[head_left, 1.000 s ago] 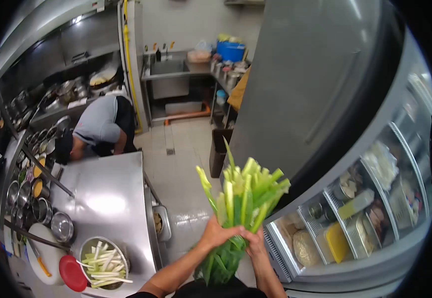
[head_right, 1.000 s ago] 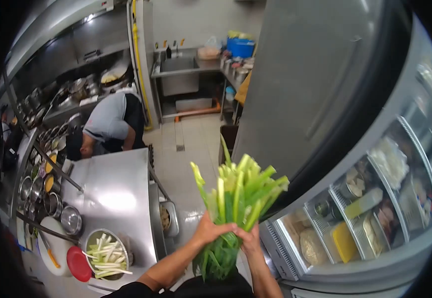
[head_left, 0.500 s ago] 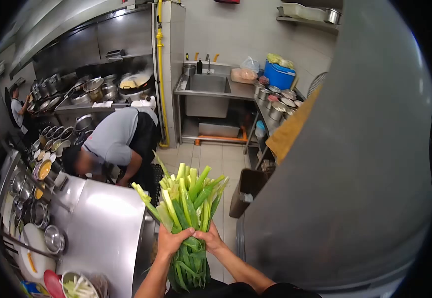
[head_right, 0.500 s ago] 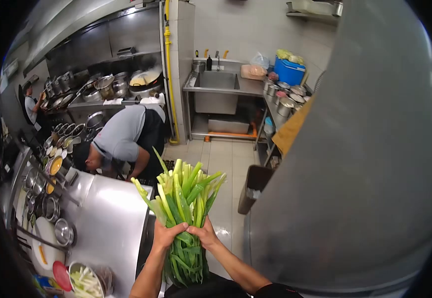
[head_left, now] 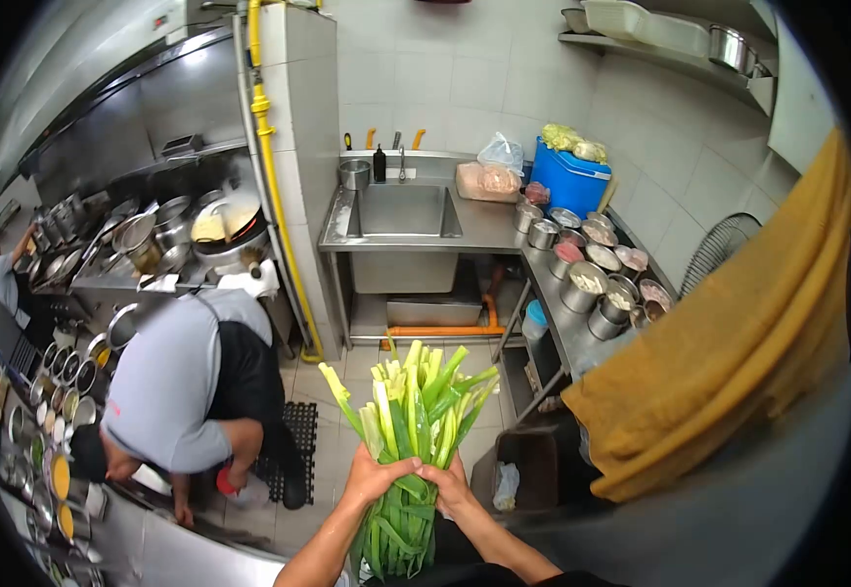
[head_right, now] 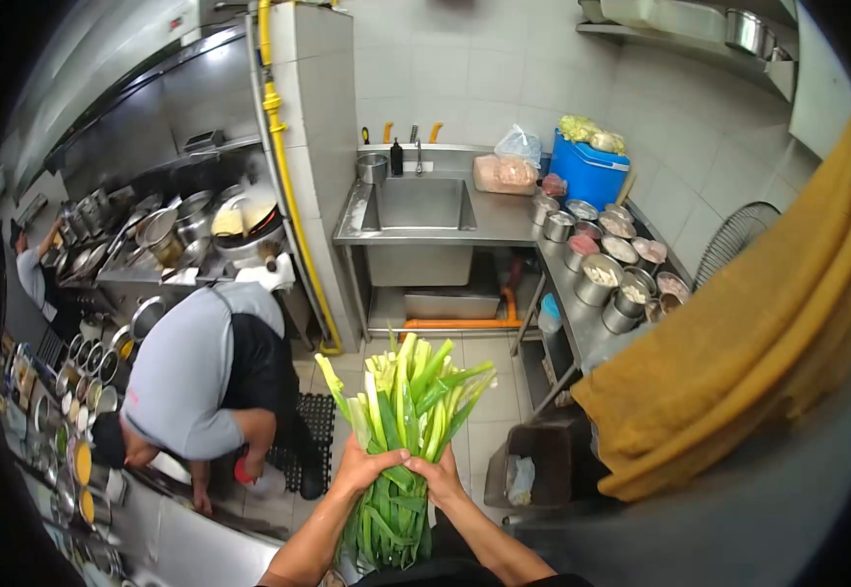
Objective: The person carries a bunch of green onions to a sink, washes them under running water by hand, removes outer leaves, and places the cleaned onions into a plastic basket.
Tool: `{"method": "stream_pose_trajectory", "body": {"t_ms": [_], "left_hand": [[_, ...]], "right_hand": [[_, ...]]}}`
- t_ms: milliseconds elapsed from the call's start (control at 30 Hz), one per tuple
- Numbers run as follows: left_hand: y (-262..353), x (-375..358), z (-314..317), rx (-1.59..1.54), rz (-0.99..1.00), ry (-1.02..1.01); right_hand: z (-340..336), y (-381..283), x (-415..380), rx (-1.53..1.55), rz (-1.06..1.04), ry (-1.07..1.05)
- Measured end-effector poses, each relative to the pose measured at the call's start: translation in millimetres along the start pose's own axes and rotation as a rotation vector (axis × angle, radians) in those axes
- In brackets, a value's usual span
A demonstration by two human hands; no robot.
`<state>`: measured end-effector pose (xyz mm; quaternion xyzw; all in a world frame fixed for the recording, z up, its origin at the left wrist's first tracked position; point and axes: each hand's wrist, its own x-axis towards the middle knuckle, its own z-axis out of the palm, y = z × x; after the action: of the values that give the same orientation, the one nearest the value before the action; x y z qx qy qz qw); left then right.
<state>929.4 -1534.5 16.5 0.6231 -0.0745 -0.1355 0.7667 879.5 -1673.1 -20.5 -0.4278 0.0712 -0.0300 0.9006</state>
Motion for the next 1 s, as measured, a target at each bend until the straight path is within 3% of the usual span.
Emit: {"method": "stream_pose_trajectory", "body": {"t_ms": [133, 200, 300, 367, 633, 667, 733, 800, 833, 867, 900, 933, 967, 1000], "left_hand": [[-34, 153, -5, 0.026, -0.054, -0.047], [-42, 234, -10, 0.016, -0.175, -0.139], [-37, 352, -18, 0.097, -0.216, -0.064], [-6, 417, -18, 0.066, -0.298, 0.032], [93, 701, -47, 0.221, -0.326, -0.056], [88, 747, -60, 0.302, -0.292, -0.115], [85, 842, -82, 0.295, -0.541, -0.142], [77, 938, -89, 0.221, -0.587, -0.273], [65, 986, -97, 0.309, -0.515, -0.319], [46, 1044, -114, 0.622, -0.497, -0.335], [51, 1080, -110, 0.553, -0.634, -0.323], [25, 1131, -125, 0.430, -0.646, -0.357], [-4, 1177, -144, 0.691, -0.455, -0.208], [-53, 1219, -176, 1.105, -0.212, 0.068]], "right_hand": [[-42, 6, 139, 0.059, 0.022, 0.017], [-60, 11, 208, 0.075, 0.064, 0.035], [-65, -4, 331, 0.118, 0.093, 0.097], [-51, -26, 401, 0.117, 0.128, 0.086], [-2, -89, 678, 0.072, -0.003, 0.029], [-4, -88, 718, 0.075, -0.019, 0.034], [-5, -92, 797, 0.108, -0.024, 0.074], [-11, -88, 885, 0.090, -0.086, 0.125], [-20, -83, 936, 0.020, -0.119, 0.171], [-34, -72, 979, -0.056, -0.120, 0.218], [-45, -70, 1008, -0.107, -0.062, 0.245], [-61, -79, 1044, -0.161, -0.027, 0.258], [-89, -82, 1074, -0.400, 0.097, 0.264], [-125, -77, 1092, -0.633, 0.233, 0.266]]}}
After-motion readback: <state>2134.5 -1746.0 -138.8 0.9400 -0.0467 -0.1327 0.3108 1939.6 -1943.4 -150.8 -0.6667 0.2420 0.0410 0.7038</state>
